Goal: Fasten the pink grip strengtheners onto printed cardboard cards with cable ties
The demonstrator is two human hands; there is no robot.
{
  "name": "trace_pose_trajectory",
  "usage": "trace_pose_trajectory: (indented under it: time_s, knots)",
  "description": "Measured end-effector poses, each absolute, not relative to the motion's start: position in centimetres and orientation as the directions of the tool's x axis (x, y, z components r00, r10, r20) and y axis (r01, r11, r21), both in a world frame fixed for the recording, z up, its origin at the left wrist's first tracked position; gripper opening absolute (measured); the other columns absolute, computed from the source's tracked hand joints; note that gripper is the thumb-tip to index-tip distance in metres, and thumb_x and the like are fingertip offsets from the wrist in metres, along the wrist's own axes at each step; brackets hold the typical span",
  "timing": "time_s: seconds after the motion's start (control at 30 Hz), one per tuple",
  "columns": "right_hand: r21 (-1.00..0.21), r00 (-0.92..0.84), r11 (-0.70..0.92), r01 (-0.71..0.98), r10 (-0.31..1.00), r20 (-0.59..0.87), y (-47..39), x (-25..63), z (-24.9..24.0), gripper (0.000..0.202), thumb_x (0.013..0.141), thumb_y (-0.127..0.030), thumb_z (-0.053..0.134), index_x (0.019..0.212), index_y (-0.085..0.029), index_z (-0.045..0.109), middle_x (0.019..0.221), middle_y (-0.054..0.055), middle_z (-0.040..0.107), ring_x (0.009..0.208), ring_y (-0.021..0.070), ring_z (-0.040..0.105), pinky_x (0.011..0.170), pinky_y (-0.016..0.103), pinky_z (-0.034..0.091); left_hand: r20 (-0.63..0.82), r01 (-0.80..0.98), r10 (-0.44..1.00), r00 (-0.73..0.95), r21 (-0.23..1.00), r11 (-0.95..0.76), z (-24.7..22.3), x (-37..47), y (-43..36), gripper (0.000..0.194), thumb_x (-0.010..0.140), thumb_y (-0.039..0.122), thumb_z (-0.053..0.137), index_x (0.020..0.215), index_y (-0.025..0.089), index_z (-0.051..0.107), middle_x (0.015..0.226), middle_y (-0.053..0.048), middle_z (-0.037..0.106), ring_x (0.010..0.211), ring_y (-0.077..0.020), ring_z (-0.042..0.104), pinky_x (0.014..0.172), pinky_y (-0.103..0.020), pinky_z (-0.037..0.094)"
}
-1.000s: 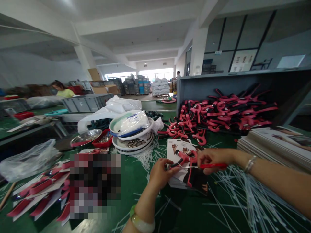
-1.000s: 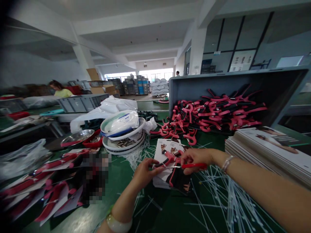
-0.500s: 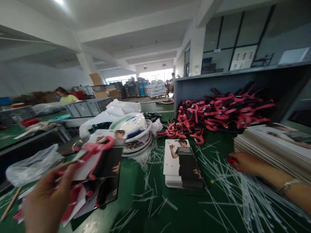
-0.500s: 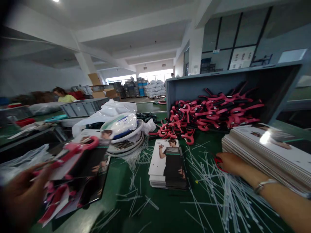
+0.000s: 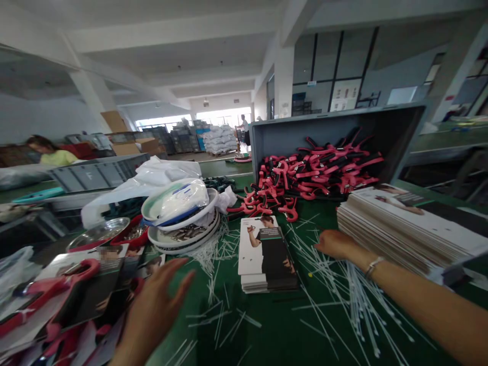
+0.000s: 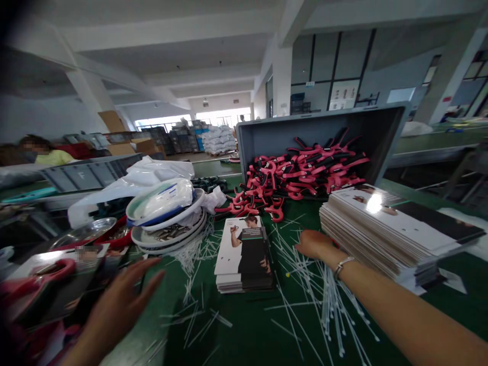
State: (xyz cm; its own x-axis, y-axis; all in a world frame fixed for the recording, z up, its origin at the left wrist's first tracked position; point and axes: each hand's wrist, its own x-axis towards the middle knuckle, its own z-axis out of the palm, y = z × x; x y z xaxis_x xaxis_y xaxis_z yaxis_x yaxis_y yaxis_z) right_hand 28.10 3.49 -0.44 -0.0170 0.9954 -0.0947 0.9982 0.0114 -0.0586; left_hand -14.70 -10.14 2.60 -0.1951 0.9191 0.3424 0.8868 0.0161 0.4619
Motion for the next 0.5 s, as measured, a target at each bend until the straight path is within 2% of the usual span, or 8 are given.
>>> trace_pose_trajectory:
  time_s: [0.1, 0.17, 0.23, 0.3, 0.37, 0.4, 0.43, 0.5]
  knots:
    - [-0.136, 0.022, -0.036, 0.99, 0.994, -0.103, 4.3, 27.6, -0.6, 0.013, 0.068, -0.023, 0.061, 0.065, -0.015, 0.07, 0.069, 0.01, 0.069, 0.063, 0.02, 0.063, 0.053, 0.025, 0.039, -0.007, 0.786, 0.995, -0.101, 0.613, 0.084, 0.2, -8.1, -6.6, 0.059, 0.077, 0.063, 0.043, 0.116, 0.022, 0.057, 0.117, -0.008, 0.062, 0.099, -0.0242, 0.061, 0.082, -0.034, 0.047]
    - [-0.2, 0.035, -0.044, 0.979, 0.998, -0.049, 4.6, 28.2, 0.0, 0.016, 0.072, -0.026, 0.058, 0.065, -0.016, 0.069, 0.071, 0.009, 0.069, 0.065, 0.0182, 0.062, 0.055, 0.025, 0.039, -0.071, 0.733, 0.99, -0.124, 0.665, 0.14, -1.2, -5.2, -4.6, 0.061, 0.071, 0.066, 0.049, 0.11, 0.02, 0.059, 0.108, -0.009, 0.066, 0.093, -0.0253, 0.062, 0.077, -0.033, 0.046]
    - [-0.258, 0.055, -0.039, 0.965, 0.997, 0.052, 4.6, 29.0, 1.2, 0.026, 0.081, -0.035, 0.05, 0.074, -0.017, 0.068, 0.078, 0.008, 0.07, 0.071, 0.0175, 0.062, 0.059, 0.024, 0.04, -0.092, 0.643, 0.99, -0.107, 0.753, 0.139, -2.4, -4.1, -2.9, 0.055, 0.064, 0.064, 0.059, 0.095, 0.018, 0.063, 0.094, -0.009, 0.069, 0.085, -0.0247, 0.063, 0.071, -0.03, 0.045]
    - [-0.444, 0.122, -0.014, 0.896, 0.969, 0.216, 4.2, 29.5, 2.8, 0.034, 0.085, -0.043, 0.042, 0.084, -0.018, 0.064, 0.084, 0.007, 0.068, 0.071, 0.0158, 0.059, 0.058, 0.024, 0.04, -0.075, 0.531, 0.99, -0.121, 0.838, 0.128, -3.3, -4.3, -1.8, 0.047, 0.062, 0.059, 0.064, 0.081, 0.017, 0.063, 0.081, -0.008, 0.069, 0.075, -0.0227, 0.063, 0.064, -0.028, 0.043]
    - [-0.728, 0.22, 0.064, 0.682, 0.932, 0.287, 3.6, 29.1, 4.3, 0.037, 0.083, -0.051, 0.044, 0.084, -0.018, 0.06, 0.077, 0.006, 0.065, 0.06, 0.0125, 0.054, 0.049, 0.023, 0.035, -0.059, 0.413, 0.984, -0.17, 0.902, 0.125, -3.8, -4.9, -1.2, 0.042, 0.06, 0.055, 0.067, 0.073, 0.016, 0.061, 0.072, -0.006, 0.067, 0.068, -0.0205, 0.061, 0.059, -0.026, 0.042]
    - [-0.845, 0.229, 0.097, 0.525, 0.941, 0.25, 3.2, 28.5, 4.8, 0.037, 0.078, -0.054, 0.049, 0.081, -0.018, 0.058, 0.072, 0.004, 0.063, 0.053, 0.0104, 0.049, 0.043, 0.022, 0.03, -0.059, 0.354, 0.979, -0.196, 0.927, 0.127, -3.8, -5.1, -1.1, 0.041, 0.058, 0.053, 0.069, 0.071, 0.015, 0.06, 0.069, -0.005, 0.066, 0.065, -0.0194, 0.06, 0.057, -0.026, 0.041]
    - [-0.922, 0.178, 0.092, 0.376, 0.969, 0.17, 2.8, 27.7, 5.2, 0.038, 0.073, -0.056, 0.055, 0.077, -0.018, 0.056, 0.067, 0.002, 0.06, 0.048, 0.0084, 0.043, 0.039, 0.02, 0.024, -0.065, 0.29, 0.974, -0.217, 0.948, 0.128, -3.6, -5.3, -1.1, 0.041, 0.057, 0.052, 0.071, 0.071, 0.015, 0.059, 0.067, -0.004, 0.065, 0.063, -0.0182, 0.06, 0.055, -0.025, 0.041]
    - [-0.982, -0.012, 0.021, 0.187, 1.0, 0.019, 2.1, 25.6, 5.3, 0.041, 0.064, -0.057, 0.065, 0.072, -0.018, 0.054, 0.064, 0.0, 0.057, 0.043, 0.0052, 0.037, 0.036, 0.018, 0.015, -0.087, 0.163, 0.968, -0.236, 0.978, 0.128, -2.8, -5.1, -1.6, 0.04, 0.058, 0.049, 0.071, 0.074, 0.015, 0.058, 0.067, -0.002, 0.063, 0.059, -0.0156, 0.058, 0.05, -0.023, 0.039]
